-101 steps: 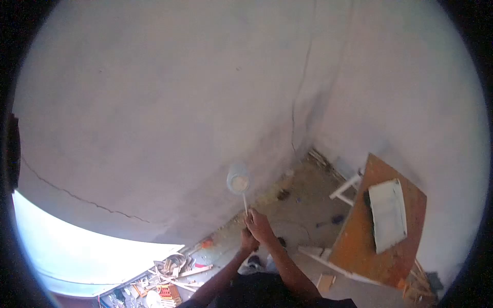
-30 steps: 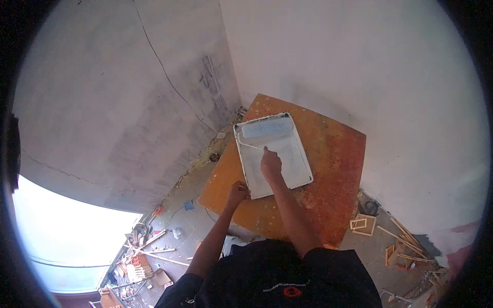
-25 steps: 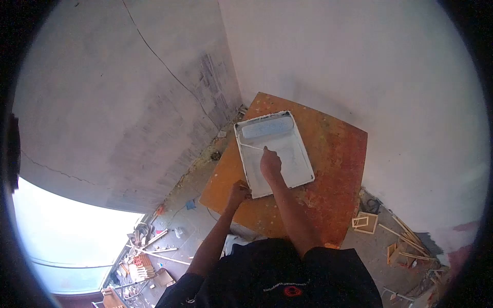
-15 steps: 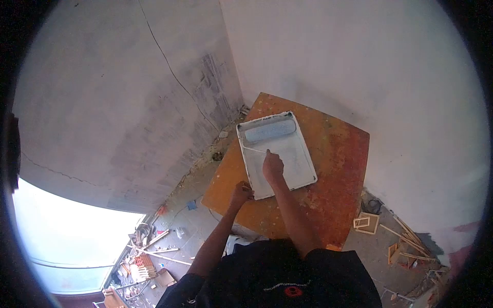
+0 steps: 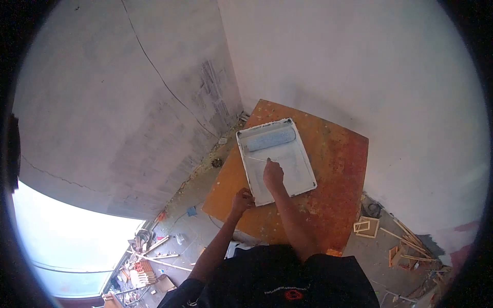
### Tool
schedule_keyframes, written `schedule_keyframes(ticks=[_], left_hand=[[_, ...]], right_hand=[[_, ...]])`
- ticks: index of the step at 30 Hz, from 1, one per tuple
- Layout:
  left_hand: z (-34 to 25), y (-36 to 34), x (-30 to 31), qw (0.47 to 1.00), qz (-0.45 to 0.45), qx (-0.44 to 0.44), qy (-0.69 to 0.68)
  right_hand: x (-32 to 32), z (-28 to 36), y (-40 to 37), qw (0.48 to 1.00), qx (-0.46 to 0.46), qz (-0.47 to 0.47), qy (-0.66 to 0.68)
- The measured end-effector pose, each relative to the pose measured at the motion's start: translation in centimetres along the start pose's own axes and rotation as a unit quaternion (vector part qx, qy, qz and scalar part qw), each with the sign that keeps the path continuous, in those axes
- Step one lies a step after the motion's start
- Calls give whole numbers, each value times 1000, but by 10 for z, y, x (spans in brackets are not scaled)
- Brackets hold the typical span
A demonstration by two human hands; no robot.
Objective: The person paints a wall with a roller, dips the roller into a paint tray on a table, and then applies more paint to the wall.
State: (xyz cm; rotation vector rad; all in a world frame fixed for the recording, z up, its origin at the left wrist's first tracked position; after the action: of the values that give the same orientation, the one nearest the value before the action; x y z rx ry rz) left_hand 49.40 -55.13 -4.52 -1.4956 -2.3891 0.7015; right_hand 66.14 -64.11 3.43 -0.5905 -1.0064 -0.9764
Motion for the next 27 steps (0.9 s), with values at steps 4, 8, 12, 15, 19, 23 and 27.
schedule_keyframes(ticks=[4,8,12,15,19,23,27], left_hand=[[1,2,1,1000,6,-14,18],[3,4,4,995,-37,-38,83],[-1,-5,-3,996,-32,-21,76],[16,11,-4,994,-43,-71,77],[13,7,-2,988,-79,-92,99],[16,5,-4,994,-80,-55,49],[26,11,0,995,-84,-35,43]], right_hand=[[-8,-3,6,1000,-4,5,-13],[-5,0,4,1000,19,-8,-11],[-25,-18,16,1000,4,19,5],[-16,-20,17,999,-13,24,17],[2,-15,8,998,-31,53,25],[-12,-22,-2,999,34,36,-15],[-7,-25,-28,998,15,53,-10]])
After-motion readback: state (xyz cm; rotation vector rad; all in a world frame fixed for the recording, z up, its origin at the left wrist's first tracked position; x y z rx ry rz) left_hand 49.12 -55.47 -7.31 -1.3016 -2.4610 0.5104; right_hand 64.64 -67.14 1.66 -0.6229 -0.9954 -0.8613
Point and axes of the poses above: each hand's wrist, its own y-axis towards the middle knuckle, its own x-axis out of the back of the hand, z = x × y, the point moved 10 cm from there along y, towards the middle knuckle, and after that the axes turned 4 degrees about x, right-handed, at the moved point
